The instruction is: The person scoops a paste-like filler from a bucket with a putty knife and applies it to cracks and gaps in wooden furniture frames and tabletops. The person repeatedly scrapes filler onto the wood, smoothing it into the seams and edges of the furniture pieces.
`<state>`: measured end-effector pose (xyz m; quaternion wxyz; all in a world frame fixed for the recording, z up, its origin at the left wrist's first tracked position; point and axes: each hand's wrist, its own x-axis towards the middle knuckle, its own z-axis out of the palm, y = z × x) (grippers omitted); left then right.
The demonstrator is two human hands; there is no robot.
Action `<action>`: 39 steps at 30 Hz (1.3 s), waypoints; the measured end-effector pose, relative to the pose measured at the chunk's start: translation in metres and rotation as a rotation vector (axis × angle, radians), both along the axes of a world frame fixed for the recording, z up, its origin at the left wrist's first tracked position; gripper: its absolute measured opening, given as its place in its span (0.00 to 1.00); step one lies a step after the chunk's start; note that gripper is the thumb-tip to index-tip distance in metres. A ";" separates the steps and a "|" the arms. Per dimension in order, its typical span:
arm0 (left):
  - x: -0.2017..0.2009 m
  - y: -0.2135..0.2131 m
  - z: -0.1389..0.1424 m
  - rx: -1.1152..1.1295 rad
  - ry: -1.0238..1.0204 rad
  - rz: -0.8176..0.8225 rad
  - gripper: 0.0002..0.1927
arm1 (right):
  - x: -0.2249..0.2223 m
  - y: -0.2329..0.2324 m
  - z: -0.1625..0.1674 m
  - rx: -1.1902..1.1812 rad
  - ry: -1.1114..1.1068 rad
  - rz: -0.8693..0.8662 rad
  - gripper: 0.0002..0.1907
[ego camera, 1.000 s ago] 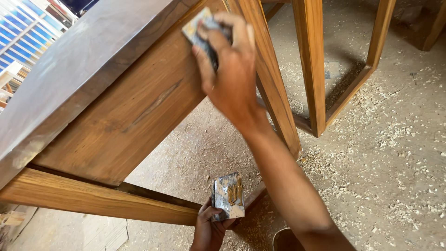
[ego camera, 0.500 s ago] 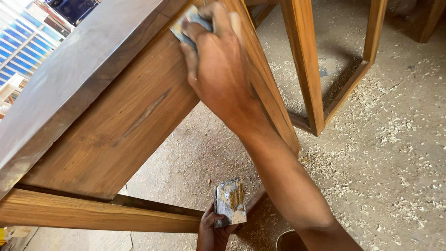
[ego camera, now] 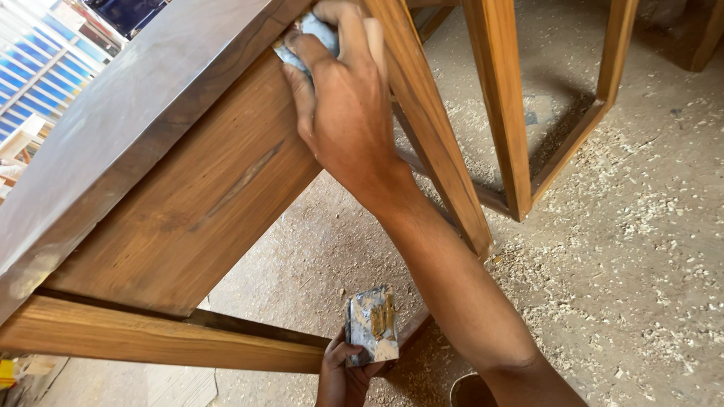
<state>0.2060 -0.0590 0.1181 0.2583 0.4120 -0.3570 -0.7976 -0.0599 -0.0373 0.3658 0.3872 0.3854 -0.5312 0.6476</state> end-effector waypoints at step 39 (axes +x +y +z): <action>0.016 0.005 0.011 -0.018 0.098 -0.051 0.36 | 0.078 0.014 -0.014 0.041 -0.130 0.237 0.12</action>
